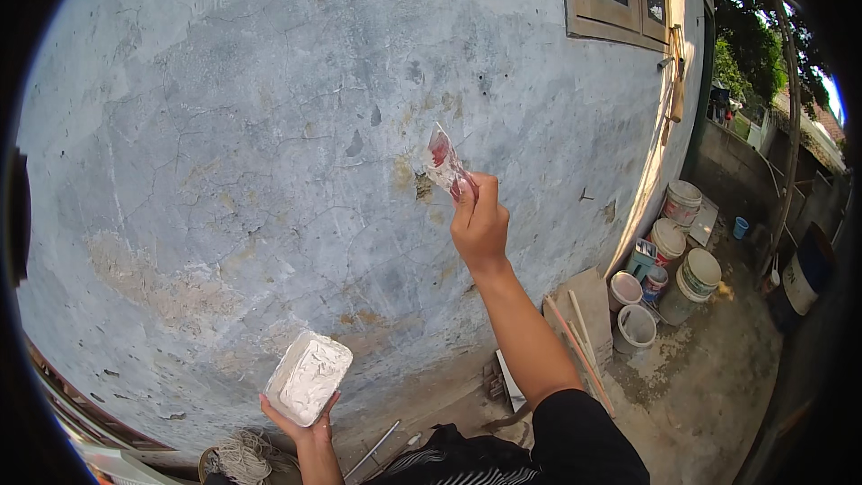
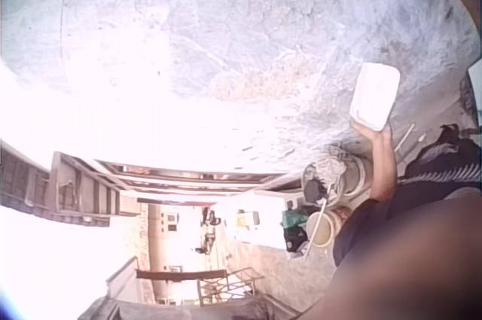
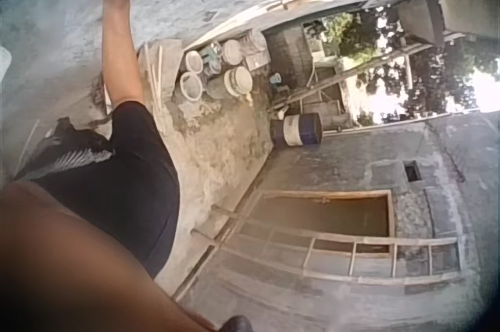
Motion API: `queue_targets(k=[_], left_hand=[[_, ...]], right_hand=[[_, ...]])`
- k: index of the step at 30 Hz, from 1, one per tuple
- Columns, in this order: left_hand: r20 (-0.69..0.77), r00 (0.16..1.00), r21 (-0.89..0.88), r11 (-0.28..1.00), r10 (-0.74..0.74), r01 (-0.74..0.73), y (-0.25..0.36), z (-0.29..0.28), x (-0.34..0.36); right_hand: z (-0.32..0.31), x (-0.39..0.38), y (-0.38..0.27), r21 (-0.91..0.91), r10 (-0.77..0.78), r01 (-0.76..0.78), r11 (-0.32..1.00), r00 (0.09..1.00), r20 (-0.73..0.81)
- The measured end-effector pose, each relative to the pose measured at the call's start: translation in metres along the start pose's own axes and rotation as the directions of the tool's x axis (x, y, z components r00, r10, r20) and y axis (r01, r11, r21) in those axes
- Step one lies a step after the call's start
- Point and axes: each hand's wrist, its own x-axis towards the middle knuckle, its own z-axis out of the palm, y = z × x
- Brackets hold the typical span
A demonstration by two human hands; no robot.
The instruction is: Applying plaster to a hole in a wall using a putty knife.
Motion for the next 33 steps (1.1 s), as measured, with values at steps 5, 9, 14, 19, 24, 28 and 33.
queue_targets(k=[5,9,14,19,24,28,33], left_hand=[[-0.037,0.999,-0.007,1.0,0.001,-0.001,0.0,0.001,-0.002],[0.045,0.999,-0.058,0.998,0.004,-0.001,0.0,-0.006,0.001],[0.045,0.999,-0.076,0.997,0.001,0.003,0.001,-0.01,0.003],[-0.002,1.0,-0.041,0.999,0.009,-0.009,0.003,-0.01,0.0],[-0.005,1.0,-0.032,0.999,0.012,-0.013,0.004,-0.008,-0.002],[0.0,1.0,-0.05,0.999,0.009,-0.009,0.005,-0.015,0.0],[-0.056,0.998,-0.026,0.999,0.026,-0.028,0.005,-0.014,-0.002]], right_hand=[[0.001,-0.006,0.009,-0.07,-0.041,0.044,0.997,0.998,0.041],[-0.005,0.0,-0.007,0.003,0.027,-0.027,1.0,1.0,-0.015],[-0.003,0.003,-0.004,-0.049,-0.012,0.014,0.999,0.999,0.034],[-0.002,0.009,-0.003,-0.084,-0.044,0.047,0.995,0.998,0.038],[0.002,0.013,0.0,-0.06,0.09,-0.089,0.994,0.996,0.016],[-0.013,0.011,-0.005,0.056,0.112,-0.107,0.993,0.99,-0.084],[-0.009,0.007,-0.006,-0.051,0.073,-0.069,0.996,0.994,0.084]])
